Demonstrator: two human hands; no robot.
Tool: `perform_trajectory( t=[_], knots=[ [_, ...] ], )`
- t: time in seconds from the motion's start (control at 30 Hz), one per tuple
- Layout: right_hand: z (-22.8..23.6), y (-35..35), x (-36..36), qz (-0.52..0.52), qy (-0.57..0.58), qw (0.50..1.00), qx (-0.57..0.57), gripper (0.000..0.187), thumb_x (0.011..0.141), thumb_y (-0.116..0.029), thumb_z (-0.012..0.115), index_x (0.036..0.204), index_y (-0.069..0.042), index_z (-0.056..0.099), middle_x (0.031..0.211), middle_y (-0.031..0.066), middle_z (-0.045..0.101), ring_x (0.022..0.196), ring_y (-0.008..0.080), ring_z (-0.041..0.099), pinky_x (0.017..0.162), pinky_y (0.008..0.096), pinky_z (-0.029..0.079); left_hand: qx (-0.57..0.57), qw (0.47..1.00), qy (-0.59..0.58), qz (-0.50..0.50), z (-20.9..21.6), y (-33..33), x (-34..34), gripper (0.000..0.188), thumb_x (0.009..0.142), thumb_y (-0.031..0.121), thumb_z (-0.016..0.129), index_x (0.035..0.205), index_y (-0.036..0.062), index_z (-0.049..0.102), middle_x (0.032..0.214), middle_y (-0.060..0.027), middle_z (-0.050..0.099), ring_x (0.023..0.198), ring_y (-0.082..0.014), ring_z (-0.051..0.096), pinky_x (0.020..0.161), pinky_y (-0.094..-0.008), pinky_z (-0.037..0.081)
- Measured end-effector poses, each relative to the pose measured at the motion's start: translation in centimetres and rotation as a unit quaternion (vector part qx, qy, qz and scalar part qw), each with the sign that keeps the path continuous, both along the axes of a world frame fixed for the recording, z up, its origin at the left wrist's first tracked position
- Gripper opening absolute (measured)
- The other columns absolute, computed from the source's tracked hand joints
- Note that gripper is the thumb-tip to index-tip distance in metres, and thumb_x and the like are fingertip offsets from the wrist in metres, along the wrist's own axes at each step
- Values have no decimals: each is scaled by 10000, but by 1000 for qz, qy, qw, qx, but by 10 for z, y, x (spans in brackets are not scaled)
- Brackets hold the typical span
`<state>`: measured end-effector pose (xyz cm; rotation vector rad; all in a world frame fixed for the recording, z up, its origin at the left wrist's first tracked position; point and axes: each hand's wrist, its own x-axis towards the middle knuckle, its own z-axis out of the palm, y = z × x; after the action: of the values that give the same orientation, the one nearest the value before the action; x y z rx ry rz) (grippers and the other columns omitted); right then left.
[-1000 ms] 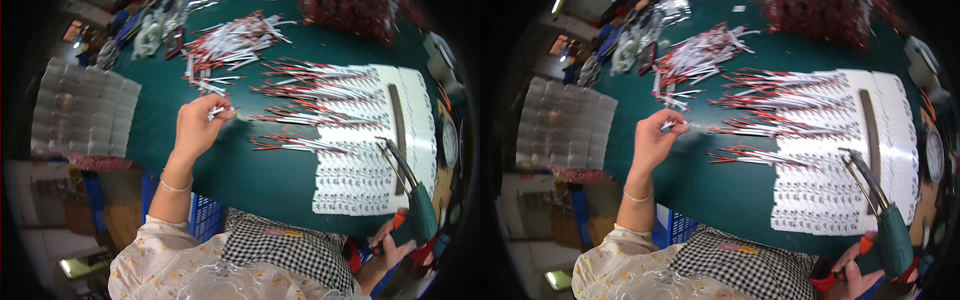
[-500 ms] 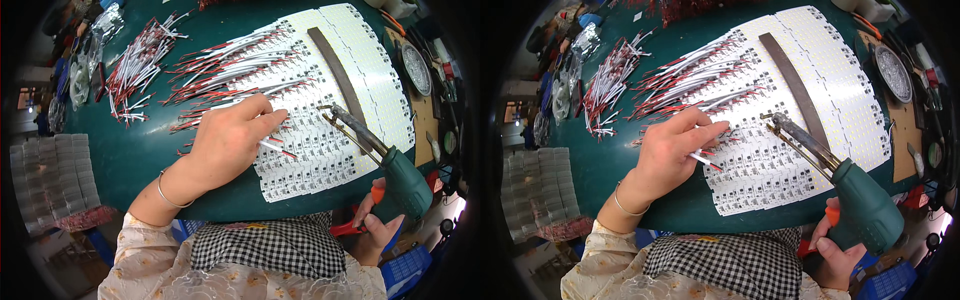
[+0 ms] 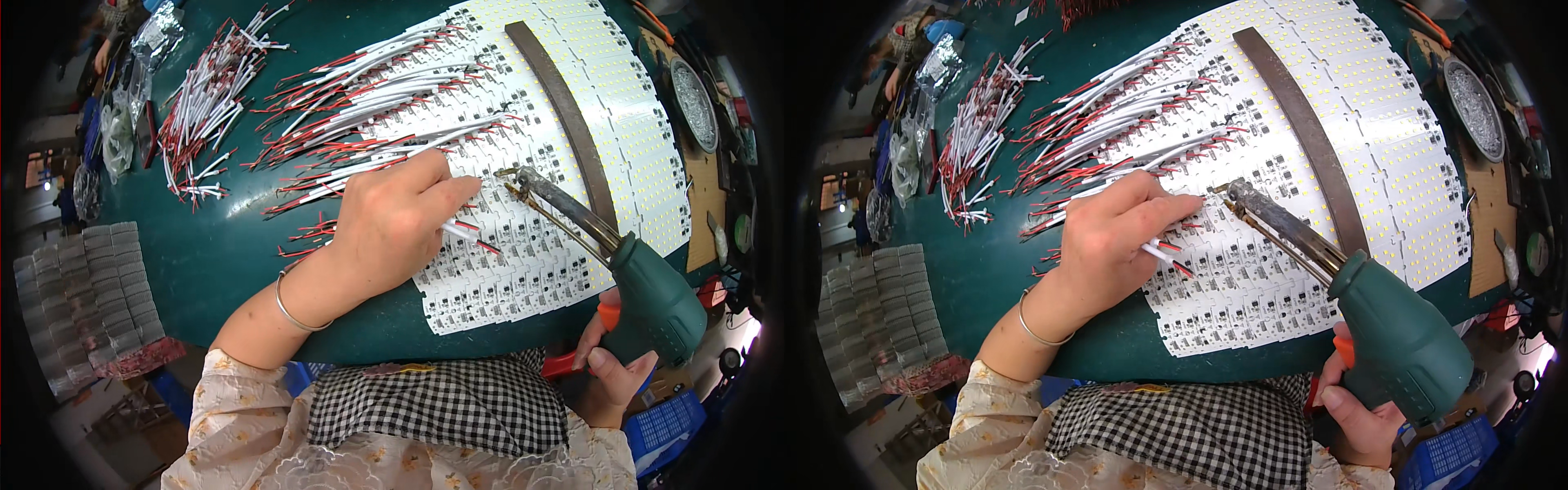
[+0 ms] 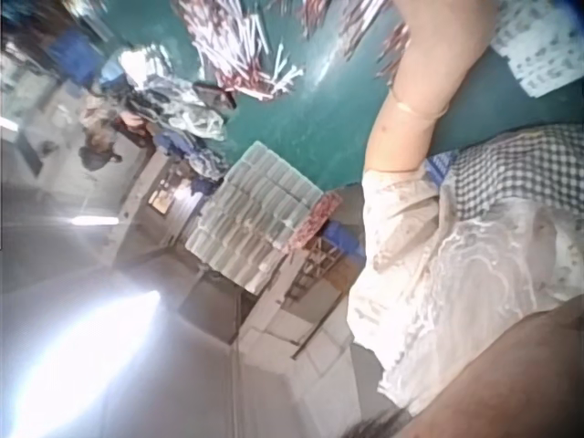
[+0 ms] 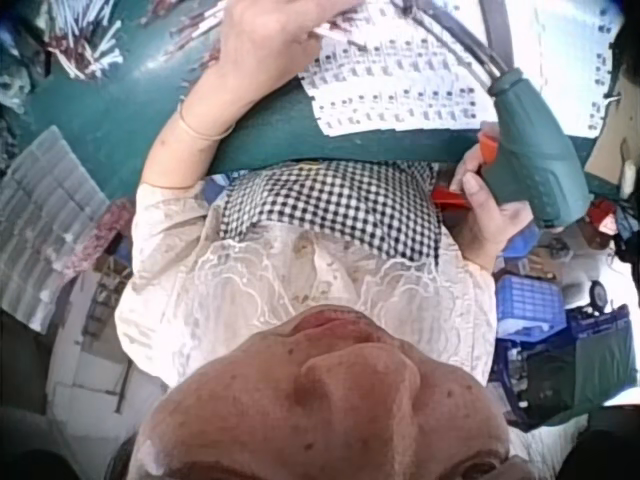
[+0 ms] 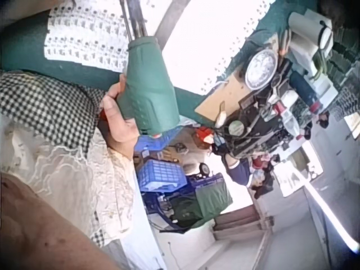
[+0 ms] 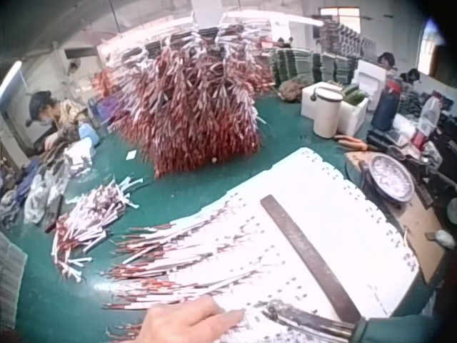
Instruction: The person solders wires onto circuit boards, picking up and positioning the wire ends by hand and attaching them with a soldering gun.
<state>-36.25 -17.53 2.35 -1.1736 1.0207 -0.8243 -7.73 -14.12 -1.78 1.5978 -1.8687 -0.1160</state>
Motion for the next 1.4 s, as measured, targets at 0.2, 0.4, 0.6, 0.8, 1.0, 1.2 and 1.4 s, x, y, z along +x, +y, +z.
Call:
perform_trajectory(
  t=[0.2,0.4,0.6,0.8,1.0,1.2,1.4],
  knots=[
    [5,2,4,-20,4,999,27,629,686,-144,776,1143,141,450,827,143,550,478,140,522,385,228,443,1,1000,28,5,-2,0,-2,439,555,-132,637,952,50,684,719,-77,577,584,-209,598,479,-294,476],
    [8,3,4,-14,35,996,86,602,678,-140,763,1142,109,471,949,156,531,546,150,550,400,227,459,10,999,37,5,-2,1,-2,433,558,-137,637,947,46,686,722,-76,579,606,-210,605,501,-293,481],
    [10,-2,3,57,10,994,91,511,726,8,673,1204,58,500,803,142,588,626,168,566,545,263,494,11,999,42,2,-2,1,-2,408,587,-131,658,954,46,688,721,-75,581,611,-202,603,509,-287,478],
    [7,2,3,45,30,996,76,524,733,-12,680,1214,65,487,848,152,598,616,162,564,543,263,489,10,999,36,4,-2,1,-3,381,605,-120,672,951,41,689,716,-75,576,602,-202,596,504,-287,472],
    [0,-5,2,-31,7,999,-28,635,699,-174,727,1163,141,430,822,147,550,451,139,515,372,219,421,7,1000,29,0,-2,1,-3,362,621,-110,676,950,40,688,711,-75,571,595,-202,591,498,-288,467],
    [-1,-4,-3,-15,1,999,-41,642,737,-220,745,1151,147,419,661,119,535,400,135,492,353,223,403,7,1000,19,1,-2,0,-3,359,626,-101,681,955,43,687,710,-73,570,581,-199,582,490,-290,462],
    [2,2,-11,-6,15,999,-33,654,744,-241,754,1156,143,421,623,108,529,395,127,486,355,214,376,-9,1000,6,-11,-6,-1,-1,389,602,-87,690,966,50,688,709,-67,584,585,-195,592,493,-286,471]
  ],
)
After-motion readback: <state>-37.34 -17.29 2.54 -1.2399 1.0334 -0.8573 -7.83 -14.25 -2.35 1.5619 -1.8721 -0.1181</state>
